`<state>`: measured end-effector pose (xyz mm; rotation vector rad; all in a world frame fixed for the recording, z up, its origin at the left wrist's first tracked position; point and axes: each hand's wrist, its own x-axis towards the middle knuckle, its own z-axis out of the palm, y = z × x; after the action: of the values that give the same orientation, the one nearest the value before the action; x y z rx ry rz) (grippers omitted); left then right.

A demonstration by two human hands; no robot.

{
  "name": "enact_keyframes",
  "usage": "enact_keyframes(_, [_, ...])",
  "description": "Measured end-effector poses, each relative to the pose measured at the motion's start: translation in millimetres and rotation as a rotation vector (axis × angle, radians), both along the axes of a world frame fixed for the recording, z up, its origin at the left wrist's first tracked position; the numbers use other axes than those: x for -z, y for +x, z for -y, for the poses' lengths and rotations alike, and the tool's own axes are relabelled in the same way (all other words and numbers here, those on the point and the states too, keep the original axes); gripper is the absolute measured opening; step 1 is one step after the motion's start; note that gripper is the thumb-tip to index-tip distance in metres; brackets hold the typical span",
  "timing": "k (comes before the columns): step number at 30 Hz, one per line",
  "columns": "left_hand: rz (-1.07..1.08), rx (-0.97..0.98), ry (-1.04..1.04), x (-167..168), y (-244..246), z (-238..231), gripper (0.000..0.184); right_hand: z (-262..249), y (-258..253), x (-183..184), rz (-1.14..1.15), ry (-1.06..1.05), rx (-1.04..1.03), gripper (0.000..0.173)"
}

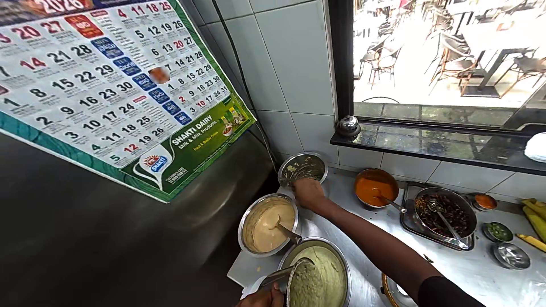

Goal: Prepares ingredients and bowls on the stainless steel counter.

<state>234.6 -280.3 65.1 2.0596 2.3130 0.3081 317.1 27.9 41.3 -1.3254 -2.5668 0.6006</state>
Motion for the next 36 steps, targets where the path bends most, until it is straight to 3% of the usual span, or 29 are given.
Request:
enact_keyframes(4, [0.014, 0.007, 0.001, 1.3, 0.9, -0.4, 0.056, -32.1, 22.5, -10.5, -0.098, -0.059, 0.100, 0.028])
enact_keyframes(7, [0.024, 0.013, -0.004, 0.8, 2.1, -1.4, 0.056, -74.1, 48.3, -11.7, -0.486, -0.130, 0.209, 0.034])
enact_keyframes(9, [0.031, 0.016, 0.006, 2.1, 2.4, -0.8, 0.055, -88.0, 66.9, -16.1, -0.669, -0.149, 0.231, 0.027])
enact_keyframes(12, [0.026, 0.008, 0.025, 4.5, 2.2, -1.5, 0.055, -85.8, 94.6, -30.3, -0.807, -0.125, 0.200, 0.015])
enact_keyframes(17, [0.004, 0.018, 0.080, 9.8, -0.8, -1.1, 0.056, -51.2, 147.6, -31.4, -1.078, -0.109, 0.136, 0.014])
enact_keyframes(20, [0.001, 0.016, 0.089, 10.2, -1.1, -1.4, 0.056, -15.5, 178.6, -2.7, -1.127, -0.178, 0.218, 0.034])
enact_keyframes(26, [-0.005, 0.027, 0.104, 10.8, -1.9, -5.3, 0.056, 52.1, 201.9, 50.7, -1.170, -0.649, 0.420, 0.033])
enact_keyframes(30, [-0.020, 0.020, 0.083, 8.5, -2.3, -8.6, 0.056, 52.5, 202.7, 74.1, -1.064, -0.891, 0.253, 0.037])
enact_keyframes(36, [-0.020, -0.003, 0.056, 1.4, 1.8, -8.4, 0.056, 42.1, 183.3, 80.9, -0.924, -1.038, 0.088, 0.034])
